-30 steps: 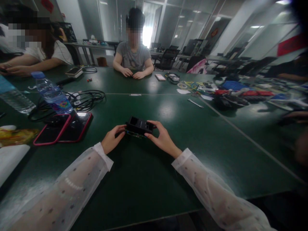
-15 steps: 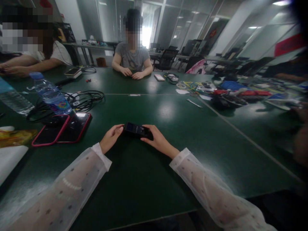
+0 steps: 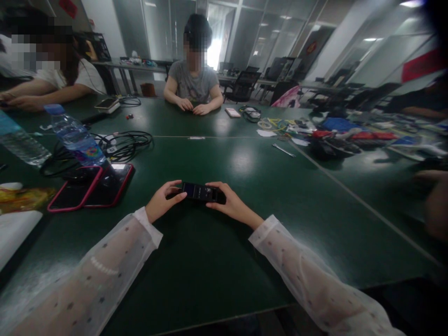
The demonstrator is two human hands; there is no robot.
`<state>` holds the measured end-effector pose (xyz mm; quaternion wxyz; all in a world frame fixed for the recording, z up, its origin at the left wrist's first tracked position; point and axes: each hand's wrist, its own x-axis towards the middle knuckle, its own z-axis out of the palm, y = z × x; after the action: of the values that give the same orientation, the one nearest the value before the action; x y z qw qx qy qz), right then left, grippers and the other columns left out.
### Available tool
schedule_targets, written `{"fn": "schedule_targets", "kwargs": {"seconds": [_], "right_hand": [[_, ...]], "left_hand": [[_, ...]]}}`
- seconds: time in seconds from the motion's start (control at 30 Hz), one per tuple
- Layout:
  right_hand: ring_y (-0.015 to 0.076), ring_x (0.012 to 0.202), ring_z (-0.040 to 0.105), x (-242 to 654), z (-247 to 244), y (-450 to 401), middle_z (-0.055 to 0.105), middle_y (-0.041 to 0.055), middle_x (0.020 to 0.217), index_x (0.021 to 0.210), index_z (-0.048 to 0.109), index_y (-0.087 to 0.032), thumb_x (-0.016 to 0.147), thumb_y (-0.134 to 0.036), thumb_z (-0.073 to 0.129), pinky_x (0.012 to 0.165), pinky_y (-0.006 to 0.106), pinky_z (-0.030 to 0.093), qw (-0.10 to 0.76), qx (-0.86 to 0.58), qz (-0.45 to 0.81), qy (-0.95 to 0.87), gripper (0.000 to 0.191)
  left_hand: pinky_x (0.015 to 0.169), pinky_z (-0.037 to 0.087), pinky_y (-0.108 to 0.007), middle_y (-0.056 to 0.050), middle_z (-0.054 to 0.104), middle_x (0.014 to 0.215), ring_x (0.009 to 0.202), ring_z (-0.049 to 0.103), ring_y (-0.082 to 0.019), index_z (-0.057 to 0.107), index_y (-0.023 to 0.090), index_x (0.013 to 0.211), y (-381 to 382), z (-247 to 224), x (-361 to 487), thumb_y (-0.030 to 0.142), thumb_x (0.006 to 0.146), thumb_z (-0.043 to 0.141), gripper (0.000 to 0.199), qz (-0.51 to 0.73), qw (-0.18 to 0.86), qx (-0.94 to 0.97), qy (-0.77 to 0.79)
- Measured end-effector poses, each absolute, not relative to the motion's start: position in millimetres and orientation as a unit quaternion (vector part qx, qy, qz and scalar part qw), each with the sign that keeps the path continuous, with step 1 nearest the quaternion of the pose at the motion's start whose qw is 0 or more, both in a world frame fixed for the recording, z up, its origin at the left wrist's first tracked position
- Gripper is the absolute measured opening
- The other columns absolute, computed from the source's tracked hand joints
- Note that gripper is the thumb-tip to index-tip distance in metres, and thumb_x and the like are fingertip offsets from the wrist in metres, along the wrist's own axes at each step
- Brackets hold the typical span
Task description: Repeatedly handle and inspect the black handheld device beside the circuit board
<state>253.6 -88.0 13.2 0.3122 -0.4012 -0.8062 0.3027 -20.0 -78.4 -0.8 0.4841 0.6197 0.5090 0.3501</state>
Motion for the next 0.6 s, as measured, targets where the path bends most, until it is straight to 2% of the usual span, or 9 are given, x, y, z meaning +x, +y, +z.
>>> {"fn": "schedule_targets", "kwargs": {"seconds": [0.23,0.43,0.6], "right_hand": [[0.0271,0.118,0.053,261.3,14.6,-83.8,0.051,0.0083,0.131,0.132,0.045,-0.03,0.076,-0.045,0.072,0.098,0.056,0.045,0.275,-0.422,0.401,-0.765,0.064],[0.0228,0.115,0.056,262.9,13.4,-78.4,0.058,0.0057,0.122,0.125,0.048,-0.026,0.075,-0.039,0.075,0.105,0.051,0.039,0.312,-0.402,0.473,-0.719,0.058],[0.0224,0.113,0.057,263.0,15.4,-77.7,0.059,0.0059,0.119,0.121,0.049,-0.025,0.071,-0.036,0.078,0.104,0.048,0.039,0.323,-0.401,0.505,-0.693,0.059]], "left_hand": [[0.103,0.038,-0.052,-0.014,0.062,0.124,0.116,0.058,-0.028,0.046,0.019,0.132,-76.8,-3.4,-21.6,0.045,0.08,0.067,0.062,0.353,0.492,0.619,0.5],[0.104,0.037,-0.052,-0.015,0.061,0.124,0.12,0.056,-0.029,0.046,0.018,0.132,-80.4,6.0,-18.8,0.046,0.076,0.071,0.068,0.35,0.503,0.61,0.502],[0.108,0.034,-0.05,-0.017,0.057,0.13,0.127,0.049,-0.03,0.042,0.017,0.136,-83.6,12.1,-18.5,0.045,0.074,0.074,0.075,0.333,0.515,0.611,0.501]]}}
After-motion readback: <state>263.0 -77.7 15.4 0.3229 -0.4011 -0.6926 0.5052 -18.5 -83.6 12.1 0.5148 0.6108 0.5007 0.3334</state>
